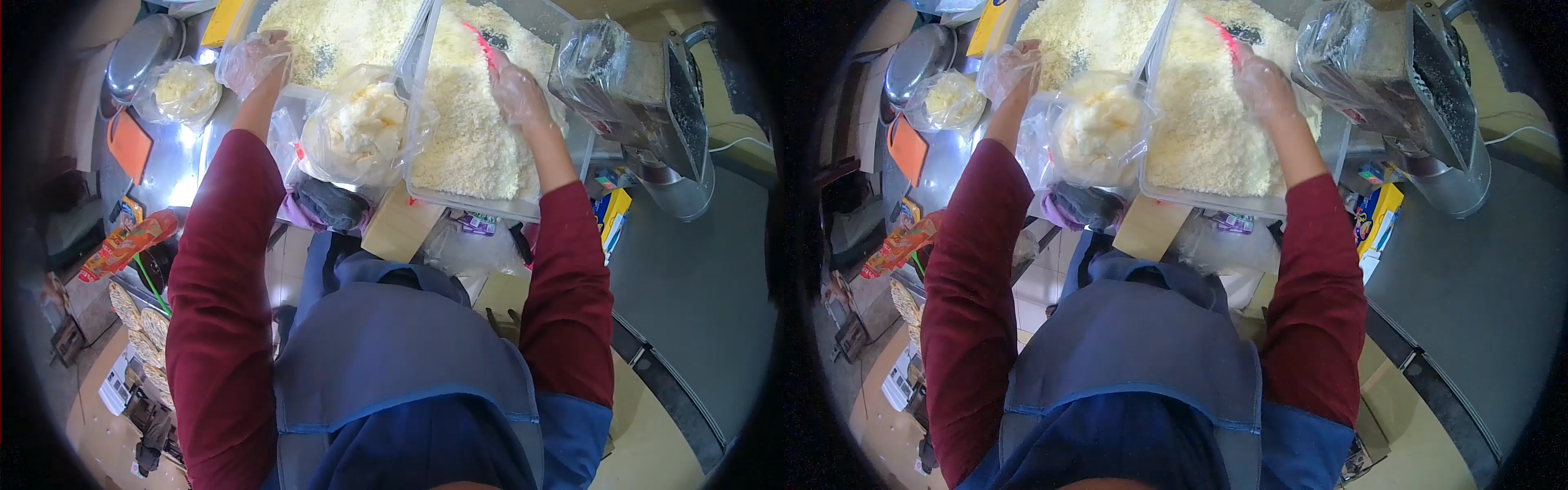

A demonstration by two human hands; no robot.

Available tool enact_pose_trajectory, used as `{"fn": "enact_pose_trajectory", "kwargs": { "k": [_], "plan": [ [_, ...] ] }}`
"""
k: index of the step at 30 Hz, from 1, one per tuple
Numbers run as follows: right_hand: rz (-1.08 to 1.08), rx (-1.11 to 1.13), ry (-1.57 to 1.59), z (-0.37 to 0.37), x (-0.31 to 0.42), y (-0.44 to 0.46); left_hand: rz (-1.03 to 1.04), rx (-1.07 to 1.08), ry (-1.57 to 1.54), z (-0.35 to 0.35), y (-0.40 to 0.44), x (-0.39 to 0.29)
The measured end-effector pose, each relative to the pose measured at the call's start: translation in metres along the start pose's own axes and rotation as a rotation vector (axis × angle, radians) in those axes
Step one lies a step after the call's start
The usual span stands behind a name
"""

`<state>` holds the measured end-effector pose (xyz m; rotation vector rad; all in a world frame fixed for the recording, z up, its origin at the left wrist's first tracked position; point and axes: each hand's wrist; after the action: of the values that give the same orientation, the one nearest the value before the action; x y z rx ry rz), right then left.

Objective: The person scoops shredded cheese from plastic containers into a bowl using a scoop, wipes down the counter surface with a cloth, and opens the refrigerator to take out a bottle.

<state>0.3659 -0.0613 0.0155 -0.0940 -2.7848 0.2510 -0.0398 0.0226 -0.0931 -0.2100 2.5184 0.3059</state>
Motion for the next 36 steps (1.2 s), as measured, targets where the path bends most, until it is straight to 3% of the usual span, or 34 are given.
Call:
{"fn": "enact_pose_trajectory", "kwargs": {
  "k": [2, 4, 6, 8, 12, 15, 18, 21, 23, 24, 25, 27, 32, 34, 35, 36],
  "plan": [
    [-0.179, -0.092, -0.169, -0.011, 0.014, -0.029, -0.001, -0.011, -0.131, 0.003, 0.000, 0.007],
    [-0.207, -0.176, -0.256, -0.023, 0.013, -0.063, -0.016, 0.016, 0.150, -0.026, -0.012, -0.033],
    [-0.086, -0.258, -0.384, -0.037, 0.004, -0.107, -0.033, 0.026, 0.172, -0.039, -0.017, -0.051],
    [0.050, -0.179, -0.501, -0.050, 0.002, -0.136, -0.047, 0.039, 0.190, -0.034, -0.016, -0.046],
    [-0.103, -0.068, -0.504, -0.052, -0.007, -0.175, -0.056, 0.025, 0.052, -0.017, -0.010, -0.026],
    [-0.011, -0.027, -0.564, -0.059, 0.012, -0.179, -0.044, 0.031, 0.120, -0.035, -0.018, -0.045],
    [0.063, -0.159, -0.351, -0.059, 0.028, -0.161, -0.042, 0.044, 0.139, -0.034, -0.018, -0.045],
    [-0.035, -0.074, -0.207, -0.039, 0.025, -0.150, -0.063, 0.063, 0.158, -0.039, -0.017, -0.052],
    [-0.378, -0.249, -0.169, -0.033, 0.009, -0.164, -0.090, 0.098, 0.209, -0.038, -0.016, -0.045],
    [-0.033, -0.100, -0.258, -0.054, 0.036, -0.162, -0.058, 0.063, 0.113, -0.024, -0.009, -0.026],
    [-0.028, -0.097, -0.261, -0.052, 0.024, -0.166, -0.029, 0.028, 0.014, -0.012, -0.005, -0.013],
    [-0.261, -0.286, -0.365, -0.039, -0.014, -0.176, 0.000, -0.006, 0.041, 0.001, 0.000, -0.002],
    [-0.054, -0.174, -0.632, -0.037, -0.011, -0.179, -0.057, 0.034, 0.018, -0.010, -0.003, -0.014],
    [0.017, -0.390, -0.592, -0.056, 0.018, -0.167, 0.002, -0.019, 0.135, -0.012, -0.004, -0.018],
    [0.019, -0.387, -0.593, -0.056, 0.024, -0.163, 0.003, -0.016, 0.135, -0.007, -0.003, -0.011],
    [-0.116, -0.421, -0.413, -0.056, 0.029, -0.157, -0.061, 0.026, -0.079, 0.000, 0.001, 0.000]
  ]
}}
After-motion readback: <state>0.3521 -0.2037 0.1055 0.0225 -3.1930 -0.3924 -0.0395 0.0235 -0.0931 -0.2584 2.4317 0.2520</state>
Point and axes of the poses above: each hand's wrist, its own y-axis towards the middle knuckle, its own z-axis out of the palm, x = y × z, and after that the axes turned 4 degrees about -x, right-handed
